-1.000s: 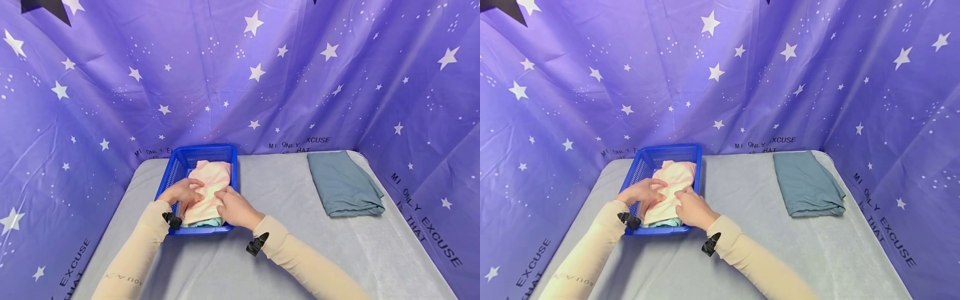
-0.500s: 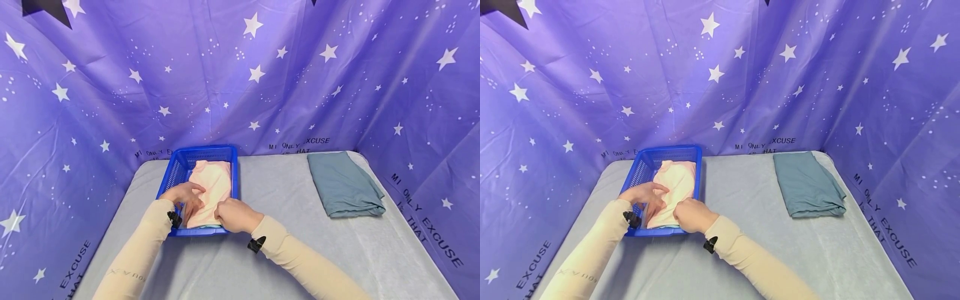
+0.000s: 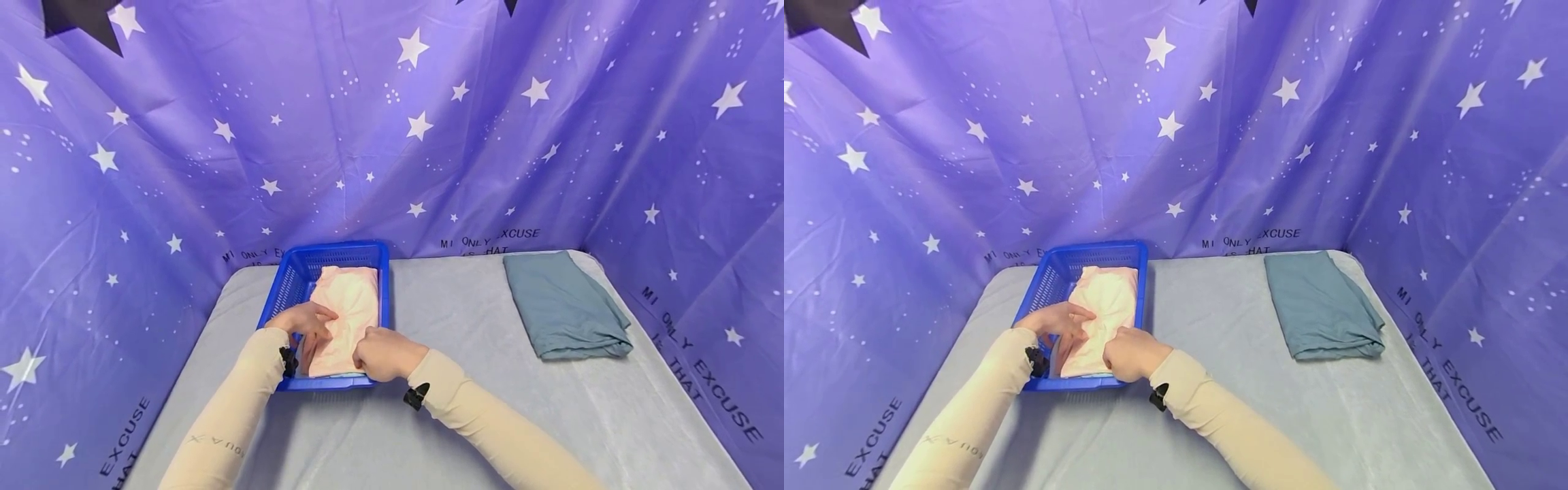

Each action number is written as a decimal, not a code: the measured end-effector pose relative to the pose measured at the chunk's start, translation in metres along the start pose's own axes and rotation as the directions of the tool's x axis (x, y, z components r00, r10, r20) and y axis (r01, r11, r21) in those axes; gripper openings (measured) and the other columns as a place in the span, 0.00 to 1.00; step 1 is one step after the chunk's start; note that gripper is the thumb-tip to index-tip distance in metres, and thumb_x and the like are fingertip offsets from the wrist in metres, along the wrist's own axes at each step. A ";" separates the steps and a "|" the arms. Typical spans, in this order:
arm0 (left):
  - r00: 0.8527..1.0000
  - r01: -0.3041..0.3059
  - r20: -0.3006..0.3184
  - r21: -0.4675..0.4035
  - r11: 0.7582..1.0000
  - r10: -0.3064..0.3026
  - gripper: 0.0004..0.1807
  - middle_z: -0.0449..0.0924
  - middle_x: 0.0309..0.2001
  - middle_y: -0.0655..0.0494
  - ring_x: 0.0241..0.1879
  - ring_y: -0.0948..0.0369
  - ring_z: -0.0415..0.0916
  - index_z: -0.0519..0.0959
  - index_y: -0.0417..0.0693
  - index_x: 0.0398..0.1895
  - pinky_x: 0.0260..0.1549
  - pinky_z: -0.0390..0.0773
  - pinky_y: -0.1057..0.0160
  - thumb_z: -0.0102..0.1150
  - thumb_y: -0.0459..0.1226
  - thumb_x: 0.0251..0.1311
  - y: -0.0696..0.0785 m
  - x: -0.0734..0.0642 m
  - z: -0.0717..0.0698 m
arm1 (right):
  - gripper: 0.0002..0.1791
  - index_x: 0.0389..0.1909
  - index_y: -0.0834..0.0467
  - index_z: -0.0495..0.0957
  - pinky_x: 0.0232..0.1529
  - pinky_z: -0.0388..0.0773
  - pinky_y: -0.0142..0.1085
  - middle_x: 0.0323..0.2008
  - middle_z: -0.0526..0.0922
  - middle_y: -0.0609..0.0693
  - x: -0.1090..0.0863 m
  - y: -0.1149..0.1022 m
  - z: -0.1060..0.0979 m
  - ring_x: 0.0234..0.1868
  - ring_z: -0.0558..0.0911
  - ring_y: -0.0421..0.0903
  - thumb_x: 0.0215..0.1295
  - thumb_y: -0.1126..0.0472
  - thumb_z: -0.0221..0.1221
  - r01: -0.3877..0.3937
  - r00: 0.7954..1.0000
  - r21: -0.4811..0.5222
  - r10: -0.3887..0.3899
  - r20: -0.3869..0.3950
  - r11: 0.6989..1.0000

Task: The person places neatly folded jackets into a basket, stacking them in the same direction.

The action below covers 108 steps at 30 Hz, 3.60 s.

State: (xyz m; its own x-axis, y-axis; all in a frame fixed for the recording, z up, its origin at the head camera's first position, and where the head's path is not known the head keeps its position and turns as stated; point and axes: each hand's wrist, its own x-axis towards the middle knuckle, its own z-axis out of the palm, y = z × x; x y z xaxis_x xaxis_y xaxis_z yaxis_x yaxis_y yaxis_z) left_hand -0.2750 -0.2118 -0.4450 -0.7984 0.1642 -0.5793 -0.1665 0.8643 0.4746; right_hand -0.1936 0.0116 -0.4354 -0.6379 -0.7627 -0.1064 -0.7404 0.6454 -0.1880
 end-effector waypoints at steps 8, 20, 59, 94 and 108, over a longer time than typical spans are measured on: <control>1.000 -0.004 -0.002 -0.006 1.000 0.004 0.31 0.75 0.67 0.39 0.47 0.50 0.84 0.75 0.52 0.70 0.40 0.84 0.42 0.68 0.38 0.61 -0.001 0.006 0.002 | 0.12 0.36 0.48 0.90 0.49 0.76 0.31 0.36 0.89 0.36 -0.001 0.005 0.004 0.40 0.79 0.40 0.66 0.64 0.60 -0.005 1.000 0.016 0.005 -0.003 1.000; 0.925 -0.162 -0.323 0.142 0.977 0.200 0.23 0.78 0.64 0.36 0.63 0.38 0.75 0.79 0.47 0.66 0.55 0.79 0.40 0.60 0.40 0.69 0.020 -0.041 -0.021 | 0.13 0.47 0.54 0.87 0.60 0.79 0.43 0.47 0.88 0.45 -0.032 0.043 0.001 0.53 0.84 0.44 0.71 0.66 0.56 0.125 0.912 0.394 0.051 -0.408 0.910; 0.940 -0.340 -0.331 -0.929 0.145 0.078 0.10 0.85 0.33 0.55 0.29 0.61 0.82 0.81 0.46 0.41 0.28 0.81 0.65 0.64 0.33 0.55 0.235 0.035 0.222 | 0.22 0.59 0.64 0.77 0.57 0.67 0.37 0.51 0.81 0.57 -0.240 0.232 0.047 0.52 0.75 0.46 0.64 0.64 0.58 -0.417 -0.016 0.858 0.942 -0.336 0.299; 0.991 -0.132 -0.122 -0.970 0.206 0.058 0.22 0.76 0.37 0.51 0.32 0.58 0.73 0.77 0.52 0.52 0.33 0.79 0.59 0.72 0.37 0.53 0.303 0.074 0.273 | 0.52 0.73 0.80 0.47 0.66 0.65 0.66 0.70 0.53 0.83 -0.292 0.297 0.050 0.68 0.60 0.79 0.72 0.38 0.51 -0.737 0.305 0.643 0.951 0.041 0.209; 0.984 -0.145 -0.118 -0.966 0.212 0.133 0.14 0.82 0.40 0.54 0.34 0.61 0.82 0.82 0.49 0.46 0.37 0.85 0.60 0.72 0.41 0.58 0.287 0.082 0.278 | 0.57 0.70 0.89 0.41 0.72 0.59 0.66 0.69 0.47 0.88 -0.283 0.291 0.055 0.71 0.54 0.81 0.73 0.38 0.49 -0.686 0.453 0.682 0.882 0.128 0.253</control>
State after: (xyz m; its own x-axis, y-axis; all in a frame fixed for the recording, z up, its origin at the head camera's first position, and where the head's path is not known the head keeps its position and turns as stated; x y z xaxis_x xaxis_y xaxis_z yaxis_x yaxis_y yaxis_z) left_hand -0.2279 0.1817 -0.5405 -0.8762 0.2206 -0.4285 -0.4789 -0.2995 0.8252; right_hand -0.2166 0.4133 -0.5138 -0.9148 0.2188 -0.3395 0.3952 0.6583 -0.6406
